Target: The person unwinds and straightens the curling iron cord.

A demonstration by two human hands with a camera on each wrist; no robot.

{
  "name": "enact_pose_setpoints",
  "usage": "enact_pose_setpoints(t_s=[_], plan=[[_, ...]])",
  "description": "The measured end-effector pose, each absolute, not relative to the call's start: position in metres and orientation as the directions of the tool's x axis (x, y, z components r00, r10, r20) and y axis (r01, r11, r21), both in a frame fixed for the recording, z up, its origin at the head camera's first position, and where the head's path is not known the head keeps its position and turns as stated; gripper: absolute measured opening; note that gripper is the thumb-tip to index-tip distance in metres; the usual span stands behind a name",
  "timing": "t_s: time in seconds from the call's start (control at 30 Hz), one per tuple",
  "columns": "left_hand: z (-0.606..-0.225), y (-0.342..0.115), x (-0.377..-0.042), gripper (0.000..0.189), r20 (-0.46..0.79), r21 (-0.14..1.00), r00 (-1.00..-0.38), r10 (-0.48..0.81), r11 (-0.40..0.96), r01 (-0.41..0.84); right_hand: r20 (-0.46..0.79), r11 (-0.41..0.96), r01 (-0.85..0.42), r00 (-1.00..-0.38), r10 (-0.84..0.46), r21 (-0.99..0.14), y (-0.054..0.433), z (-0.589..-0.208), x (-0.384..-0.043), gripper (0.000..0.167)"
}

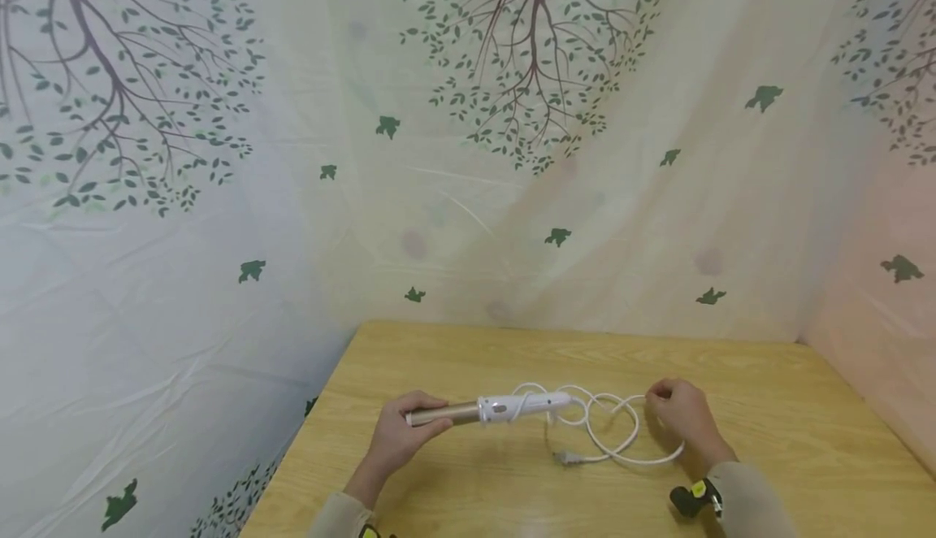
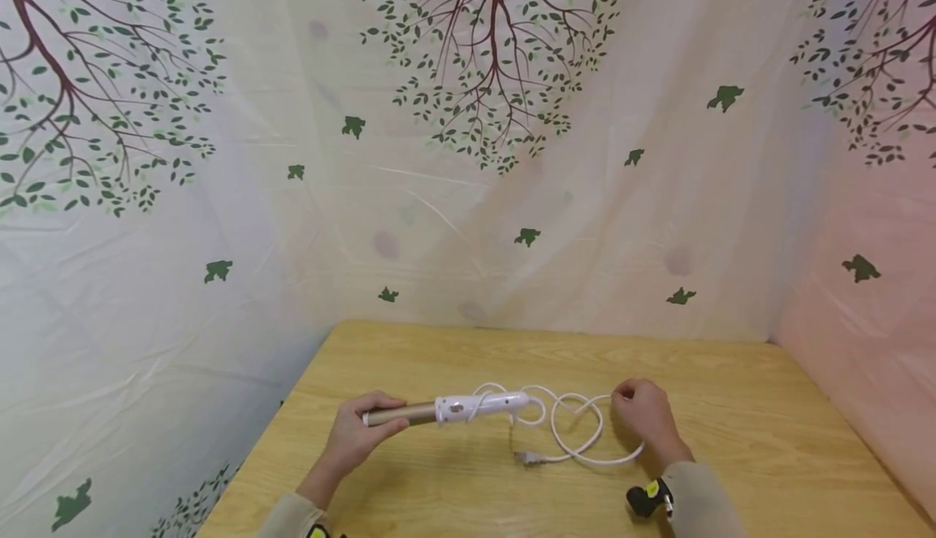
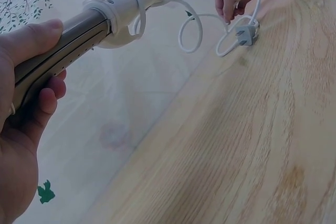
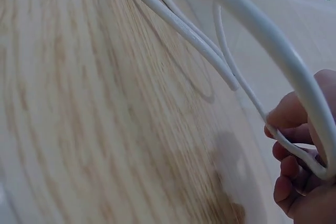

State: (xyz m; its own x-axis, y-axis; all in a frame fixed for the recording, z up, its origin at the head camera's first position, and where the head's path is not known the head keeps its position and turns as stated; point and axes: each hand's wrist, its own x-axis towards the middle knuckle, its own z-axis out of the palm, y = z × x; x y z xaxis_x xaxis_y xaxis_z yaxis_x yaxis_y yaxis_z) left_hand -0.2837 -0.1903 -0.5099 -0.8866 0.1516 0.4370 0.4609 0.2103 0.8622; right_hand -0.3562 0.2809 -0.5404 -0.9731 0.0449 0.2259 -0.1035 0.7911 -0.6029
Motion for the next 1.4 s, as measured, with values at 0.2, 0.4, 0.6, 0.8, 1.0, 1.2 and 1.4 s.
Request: enact_pose_setpoints(t_s=[0.2, 0.4, 0.6, 0.8, 1.0, 1.2, 1.4], plan=[[-0.508, -0.189, -0.285, 0.029, 0.464, 0.847, -0.874, 0.144, 0.218, 0.485, 0.252, 0.783, -0.121, -0.967, 0.046, -0.610, 0.281, -0.539, -0.354, 0.018], [-0.506, -0.187, -0.284, 0.029, 0.458, 0.849, -0.881, 0.116, 0.237, 0.472, 0.377, 0.759, -0.226, -0.926, 0.027, -0.611, 0.267, -0.528, -0.345, 0.016], [-0.503, -0.185, -0.283, 0.029, 0.420, 0.873, -0.905, 0.073, 0.240, 0.425, 0.431, 0.633, -0.353, -0.902, -0.033, -0.689, 0.242, -0.512, -0.336, 0.017], [-0.501, -0.184, -0.284, 0.026, 0.425, 0.868, -0.904, 0.050, 0.263, 0.422, 0.459, 0.447, -0.468, -0.878, -0.137, -0.762, 0.223, -0.513, -0.329, 0.015], [-0.500, -0.183, -0.286, 0.025, 0.419, 0.879, -0.908, 0.027, 0.240, 0.412, 0.394, 0.291, -0.445, -0.893, -0.218, -0.847, 0.203, -0.518, -0.319, 0.023], [-0.495, -0.180, -0.287, 0.026, 0.436, 0.877, -0.900, 0.016, 0.220, 0.428, 0.353, 0.207, -0.410, -0.898, -0.261, -0.888, 0.182, -0.518, -0.312, 0.024], [-0.484, -0.176, -0.281, 0.025, 0.449, 0.869, -0.893, 0.029, 0.217, 0.444, 0.360, 0.145, -0.418, -0.879, -0.313, -0.897, 0.161, -0.519, -0.306, 0.027]])
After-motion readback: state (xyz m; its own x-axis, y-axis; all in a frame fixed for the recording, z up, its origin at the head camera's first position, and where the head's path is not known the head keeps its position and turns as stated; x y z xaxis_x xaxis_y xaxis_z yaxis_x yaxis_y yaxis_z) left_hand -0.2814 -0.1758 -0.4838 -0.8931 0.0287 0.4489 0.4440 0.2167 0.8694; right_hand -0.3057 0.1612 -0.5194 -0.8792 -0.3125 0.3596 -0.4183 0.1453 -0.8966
